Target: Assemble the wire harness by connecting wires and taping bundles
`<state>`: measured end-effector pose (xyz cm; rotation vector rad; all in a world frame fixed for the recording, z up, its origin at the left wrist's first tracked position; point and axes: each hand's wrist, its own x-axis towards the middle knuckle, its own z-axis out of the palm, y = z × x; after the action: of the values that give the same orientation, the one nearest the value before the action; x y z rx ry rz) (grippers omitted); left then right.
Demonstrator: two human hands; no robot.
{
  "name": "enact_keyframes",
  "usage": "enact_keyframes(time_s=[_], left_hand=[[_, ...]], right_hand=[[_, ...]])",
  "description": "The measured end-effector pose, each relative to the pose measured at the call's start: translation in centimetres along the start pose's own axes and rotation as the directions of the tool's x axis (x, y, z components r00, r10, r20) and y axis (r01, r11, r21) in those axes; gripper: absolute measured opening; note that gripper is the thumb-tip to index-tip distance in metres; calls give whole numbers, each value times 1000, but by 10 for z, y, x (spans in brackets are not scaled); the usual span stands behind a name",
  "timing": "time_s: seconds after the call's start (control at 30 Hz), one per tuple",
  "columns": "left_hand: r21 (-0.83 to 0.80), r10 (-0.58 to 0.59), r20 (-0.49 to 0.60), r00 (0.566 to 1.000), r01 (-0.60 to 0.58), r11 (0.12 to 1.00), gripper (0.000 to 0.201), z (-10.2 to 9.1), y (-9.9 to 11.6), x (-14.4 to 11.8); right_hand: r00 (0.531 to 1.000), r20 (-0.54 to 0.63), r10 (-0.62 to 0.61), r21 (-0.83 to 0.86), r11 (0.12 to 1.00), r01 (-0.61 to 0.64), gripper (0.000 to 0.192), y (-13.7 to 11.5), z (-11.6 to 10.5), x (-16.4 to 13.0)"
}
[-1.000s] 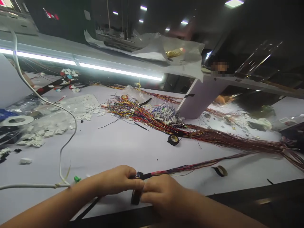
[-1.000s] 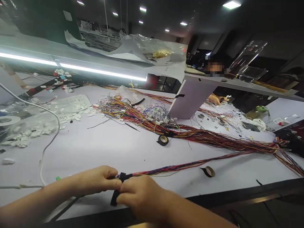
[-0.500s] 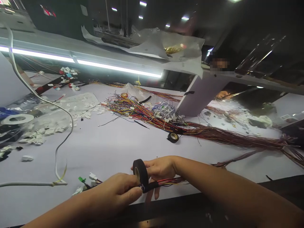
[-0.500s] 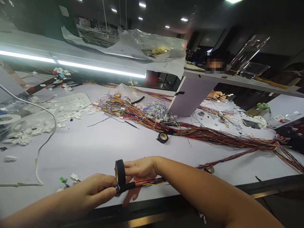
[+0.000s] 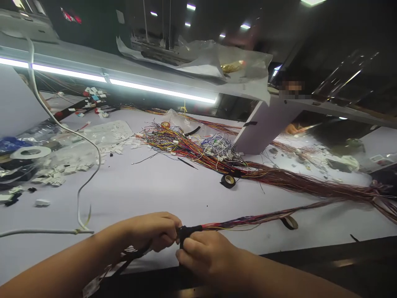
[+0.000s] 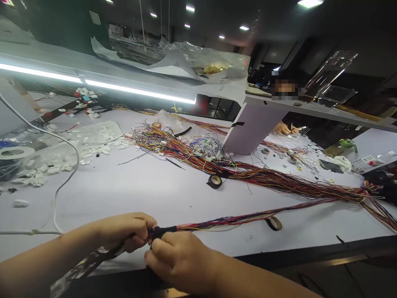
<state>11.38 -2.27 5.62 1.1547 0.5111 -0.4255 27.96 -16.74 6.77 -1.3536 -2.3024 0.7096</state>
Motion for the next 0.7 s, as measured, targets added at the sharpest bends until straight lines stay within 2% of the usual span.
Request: enact_keyframes(time_s=[0.07,0.17,0.2,0.23,0.27,0.3,0.33,0.37,0.4,0.43,0.47,0.5,0.53,0.57,0.6,0.63,0.7], left_hand=[[69,-24,-57,998,28,997,25,2,1,0],[348,78,-232,969,8,938,24,14,-2,0],[432,135,-263,955,-8,902,20,19,-3,0],[504,191,-276,942,-27,863,16,24,-5,0],[568,240,-279,930,-42,822,15,30,-6,-1],[618,276,-280,919,-48,785,15,35,-6,-2],[658,306,-284,909,-48,752,17,39,-6,-3],[691,331,-285,900,-46,721,18,43,-5,-5],[715,352,-284,892,-48,697,19,46,-3,-8],[728,364,-271,891,-58,683,20,49,-1,-11],[735,371,-253,893,-72,674,22,50,1,-14],[741,370,-235,899,-81,667,24,50,2,-18],[749,362,-227,904,-75,658,26,50,3,-22],[758,348,-233,908,-54,650,26,49,3,-25],[765,330,-248,911,-25,644,26,47,2,-28],[764,311,-266,912,3,645,25,44,0,-31],[727,278,-289,916,22,687,26,39,-3,-33]], right_hand=[[1000,2,-11,10,1000,11,25,7,4,-13],[997,-82,0,91,996,8,29,24,-16,-15],[992,-115,52,113,993,-39,32,31,-28,-11],[977,-133,167,145,978,-148,34,39,-38,-5],[952,-86,294,175,945,-276,34,47,-47,2],[918,55,393,208,895,-395,35,55,-53,10],[857,282,431,245,831,-499,35,62,-54,18],[760,518,393,292,754,-589,35,67,-52,26],[653,698,295,344,661,-666,36,72,-45,32],[576,798,178,405,549,-731,38,74,-36,38],[555,827,89,473,423,-773,41,76,-26,43],[583,811,51,545,296,-785,44,76,-16,48],[630,774,65,611,186,-770,46,75,-8,52],[675,728,116,667,106,-738,47,73,-4,57],[711,679,181,712,75,-699,44,70,-2,61],[741,629,236,745,92,-661,39,65,-5,65],[804,515,298,774,241,-585,23,51,-16,71]])
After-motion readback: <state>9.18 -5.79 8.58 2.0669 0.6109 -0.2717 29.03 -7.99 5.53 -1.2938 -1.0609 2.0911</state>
